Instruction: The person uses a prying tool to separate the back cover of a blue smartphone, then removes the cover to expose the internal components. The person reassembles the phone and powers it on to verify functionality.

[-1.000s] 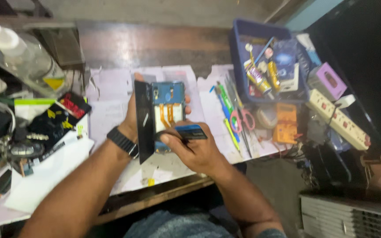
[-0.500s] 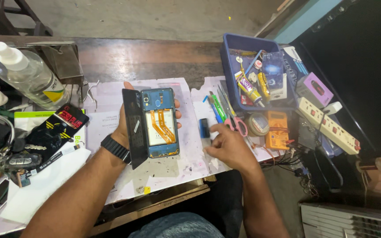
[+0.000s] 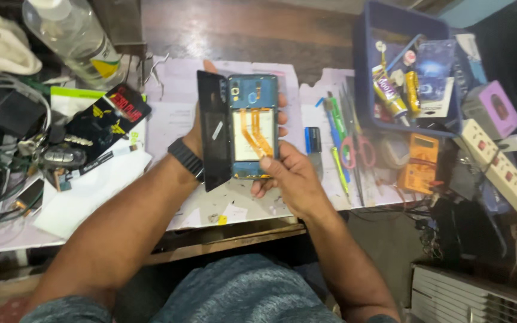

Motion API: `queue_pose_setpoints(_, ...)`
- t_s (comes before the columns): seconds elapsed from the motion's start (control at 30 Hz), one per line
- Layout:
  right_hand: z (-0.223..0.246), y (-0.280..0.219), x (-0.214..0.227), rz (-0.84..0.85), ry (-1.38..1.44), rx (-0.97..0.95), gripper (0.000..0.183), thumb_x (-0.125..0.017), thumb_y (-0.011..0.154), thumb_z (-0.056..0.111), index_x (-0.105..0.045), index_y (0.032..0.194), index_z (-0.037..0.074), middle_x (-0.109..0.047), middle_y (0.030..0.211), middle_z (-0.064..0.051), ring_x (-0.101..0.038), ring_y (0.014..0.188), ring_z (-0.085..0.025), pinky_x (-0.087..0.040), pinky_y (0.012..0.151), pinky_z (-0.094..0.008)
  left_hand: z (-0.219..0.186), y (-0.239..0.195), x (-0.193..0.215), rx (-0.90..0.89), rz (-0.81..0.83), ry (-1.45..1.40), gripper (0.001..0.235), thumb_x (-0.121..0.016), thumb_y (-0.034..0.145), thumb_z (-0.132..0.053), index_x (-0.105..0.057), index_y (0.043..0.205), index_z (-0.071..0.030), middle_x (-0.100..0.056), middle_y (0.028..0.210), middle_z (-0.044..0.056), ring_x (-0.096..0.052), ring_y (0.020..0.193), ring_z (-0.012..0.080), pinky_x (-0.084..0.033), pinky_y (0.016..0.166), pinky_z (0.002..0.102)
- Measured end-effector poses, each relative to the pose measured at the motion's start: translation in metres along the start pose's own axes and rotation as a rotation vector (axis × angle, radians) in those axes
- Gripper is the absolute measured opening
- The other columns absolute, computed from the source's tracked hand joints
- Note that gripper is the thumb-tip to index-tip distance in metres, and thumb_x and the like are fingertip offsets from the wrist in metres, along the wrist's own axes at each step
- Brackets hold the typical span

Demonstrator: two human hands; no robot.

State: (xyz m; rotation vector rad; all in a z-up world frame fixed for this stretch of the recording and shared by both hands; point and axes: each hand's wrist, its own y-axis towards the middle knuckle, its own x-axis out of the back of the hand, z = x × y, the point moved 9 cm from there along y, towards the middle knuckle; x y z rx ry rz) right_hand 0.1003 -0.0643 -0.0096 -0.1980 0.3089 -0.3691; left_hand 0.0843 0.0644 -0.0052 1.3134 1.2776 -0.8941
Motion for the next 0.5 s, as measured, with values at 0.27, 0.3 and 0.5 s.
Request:
queue_pose_setpoints(0.27, 0.005, -0.003, 0.023, -0.143, 0.059, 0.058, 0.025, -0.061, 0.103, 0.016, -0.058, 0.12, -0.002, -0.073, 0.098, -0.014, -0.069, 0.071, -0.019, -0.059, 0.064, -0.033, -0.016, 0.004, 0.007, -0.103, -0.14, 0.206, 0.089, -0.039, 0.103, -0.075, -0.062, 0.132, 0.006, -0.072, 0.115, 0.021, -0.072, 0.103, 0.03, -0.061, 0.092, 0.044)
queue_pose_setpoints(0.3, 0.007, -0.004, 0.027, -0.15, 0.061, 0.071, 0.025, -0.061, 0.103, 0.016, -0.058, 0.121, -0.001, -0.073, 0.098, -0.014, -0.069, 0.071, -0.019, -0.059, 0.064, -0.032, -0.017, 0.002, 0.006, -0.109, -0.155, 0.21, 0.088, -0.039, 0.1, -0.073, -0.064, 0.129, 0.006, -0.073, 0.113, 0.02, -0.074, 0.099, 0.0277, -0.062, 0.089, 0.041)
queue_pose_setpoints(0.5, 0.008, -0.012, 0.047, -0.186, 0.063, 0.121, 0.025, -0.061, 0.104, 0.017, -0.058, 0.121, -0.001, -0.073, 0.097, -0.014, -0.07, 0.073, -0.018, -0.058, 0.065, -0.031, -0.01, 0.0, 0.018, 0.016, -0.264, 0.233, 0.044, -0.048, 0.106, -0.031, -0.062, 0.126, 0.005, -0.073, 0.111, 0.019, -0.074, 0.094, 0.0256, -0.063, 0.087, 0.038)
